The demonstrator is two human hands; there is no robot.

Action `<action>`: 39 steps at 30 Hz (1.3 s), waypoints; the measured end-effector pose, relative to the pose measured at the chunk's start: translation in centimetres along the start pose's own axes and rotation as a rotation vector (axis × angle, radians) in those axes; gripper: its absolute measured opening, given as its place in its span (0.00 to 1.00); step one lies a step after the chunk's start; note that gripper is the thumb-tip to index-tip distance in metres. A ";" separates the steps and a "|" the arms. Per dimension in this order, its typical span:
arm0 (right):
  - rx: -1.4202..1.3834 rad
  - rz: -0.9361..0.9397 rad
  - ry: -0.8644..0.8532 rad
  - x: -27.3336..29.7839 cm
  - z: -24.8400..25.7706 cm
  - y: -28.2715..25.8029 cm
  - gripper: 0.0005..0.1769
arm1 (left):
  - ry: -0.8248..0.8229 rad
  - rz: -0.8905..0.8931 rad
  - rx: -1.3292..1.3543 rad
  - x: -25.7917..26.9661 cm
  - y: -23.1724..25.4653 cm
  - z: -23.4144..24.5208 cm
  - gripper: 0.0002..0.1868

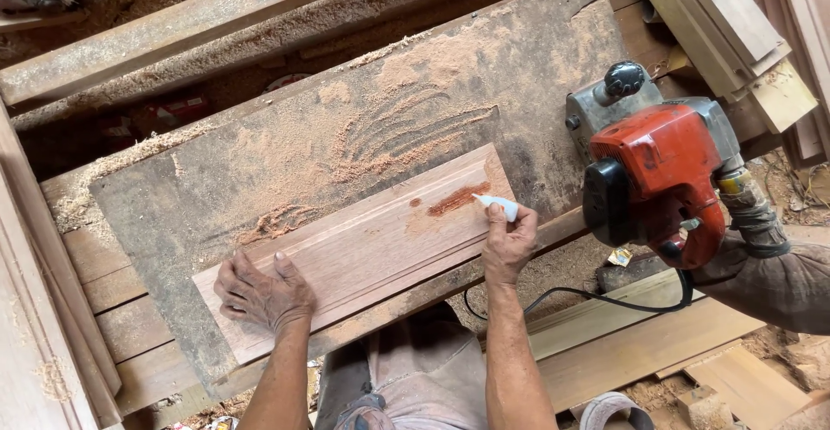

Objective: Planing a wooden panel with a power tool and applying wood filler to a groove.

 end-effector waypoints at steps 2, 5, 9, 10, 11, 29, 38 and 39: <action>0.014 0.022 0.032 -0.6 0.2 -0.9 0.12 | -0.008 0.012 -0.003 0.0 -0.1 -0.1 0.33; -0.006 0.030 0.017 -1.4 0.1 -1.4 0.12 | 0.003 0.025 -0.001 0.1 -0.4 -0.5 0.34; -0.278 -0.148 0.011 -2.5 0.0 4.0 0.15 | 0.064 0.078 -0.057 0.2 -1.1 -1.2 0.35; -0.408 -0.209 -0.013 -1.8 0.4 2.9 0.16 | 0.061 0.070 -0.061 0.2 -1.5 -1.3 0.35; -0.532 -0.269 -0.025 -1.3 1.2 1.7 0.18 | 0.048 0.057 -0.057 0.3 -1.5 -1.7 0.35; -0.912 -1.172 -0.806 22.4 -5.7 1.4 0.14 | -0.243 -0.462 0.586 6.1 3.5 9.6 0.36; -0.544 -0.887 -1.151 29.4 -8.9 -9.0 0.11 | -0.212 -0.042 0.834 3.3 -3.4 11.6 0.15; -0.537 -0.892 -1.162 29.2 -9.7 -8.2 0.11 | -0.205 -0.034 0.827 3.0 -4.1 11.6 0.15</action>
Point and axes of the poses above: each hand's wrist, its own x-axis away from the middle knuckle, its own z-axis out of the back of the hand, y = z × x, the point moved 3 cm from there along -x, towards the middle knuckle, and after that the axes turned 13 degrees about x, right-handed, at the moved point
